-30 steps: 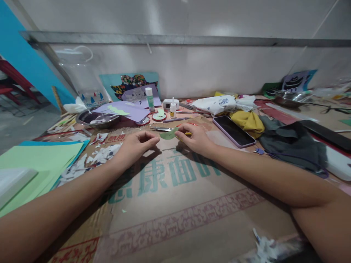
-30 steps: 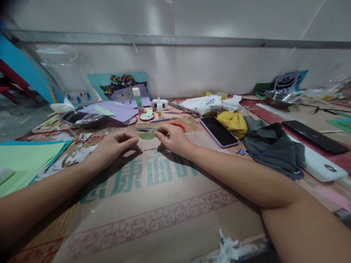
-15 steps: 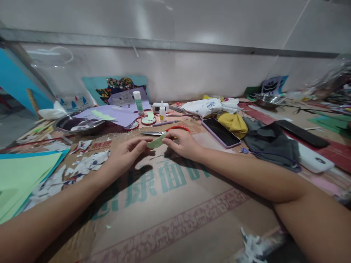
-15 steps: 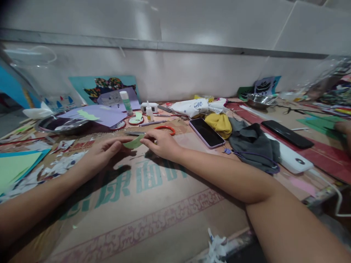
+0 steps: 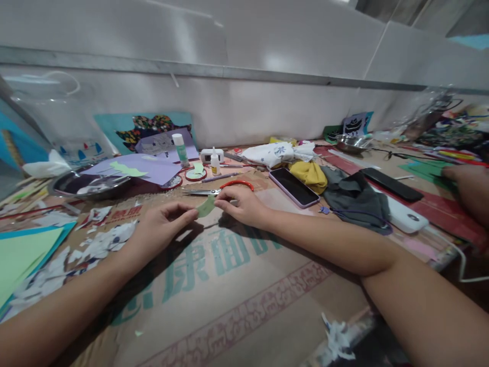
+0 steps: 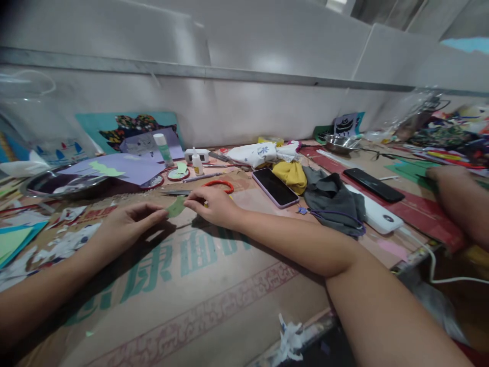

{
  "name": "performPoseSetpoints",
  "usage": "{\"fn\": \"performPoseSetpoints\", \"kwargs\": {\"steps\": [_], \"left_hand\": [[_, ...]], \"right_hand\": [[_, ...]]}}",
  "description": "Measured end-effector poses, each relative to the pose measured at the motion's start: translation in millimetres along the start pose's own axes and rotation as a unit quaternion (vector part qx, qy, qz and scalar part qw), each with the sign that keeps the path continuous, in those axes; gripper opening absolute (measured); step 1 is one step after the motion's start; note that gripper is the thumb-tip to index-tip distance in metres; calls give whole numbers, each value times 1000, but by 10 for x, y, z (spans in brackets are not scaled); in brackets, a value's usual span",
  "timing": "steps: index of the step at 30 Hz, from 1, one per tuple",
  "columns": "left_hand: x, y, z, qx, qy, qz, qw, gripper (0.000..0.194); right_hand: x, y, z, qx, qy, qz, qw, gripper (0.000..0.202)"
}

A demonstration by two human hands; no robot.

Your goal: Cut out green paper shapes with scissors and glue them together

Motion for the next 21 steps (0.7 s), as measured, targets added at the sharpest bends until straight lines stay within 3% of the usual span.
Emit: {"fn": "performPoseSetpoints", "kwargs": {"steps": [3,7,12,18,21], "left_hand": [[40,7,14,-9,28,27,999,42],[31,5,28,-15,47,39,998,44],[-27,-30,50,-25,41,11,999,46],[-61,-39,40,-21,29,-3,999,45],[-108,-27,34,-19,22,-3,1000,43]], "right_hand": [[13,1,-9,0,-28,-4,1000,16],[-90,12,30,-32,-69,-78,994,17],[-209,22,68,-58,-148,-139,977,38],[-190,9,85,-60,-91,-144,984,17],[-175,8,78,-56,-80,-144,985,18]]}}
Point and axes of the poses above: each hand's wrist, its own y-axis away from the middle knuckle, its own z-axis out of the back of the hand, x = y × z, the point moved 7 cm from there along -y, towards the middle knuckle, and after that the axes turned 11 degrees about -y, right-handed, at the moved point
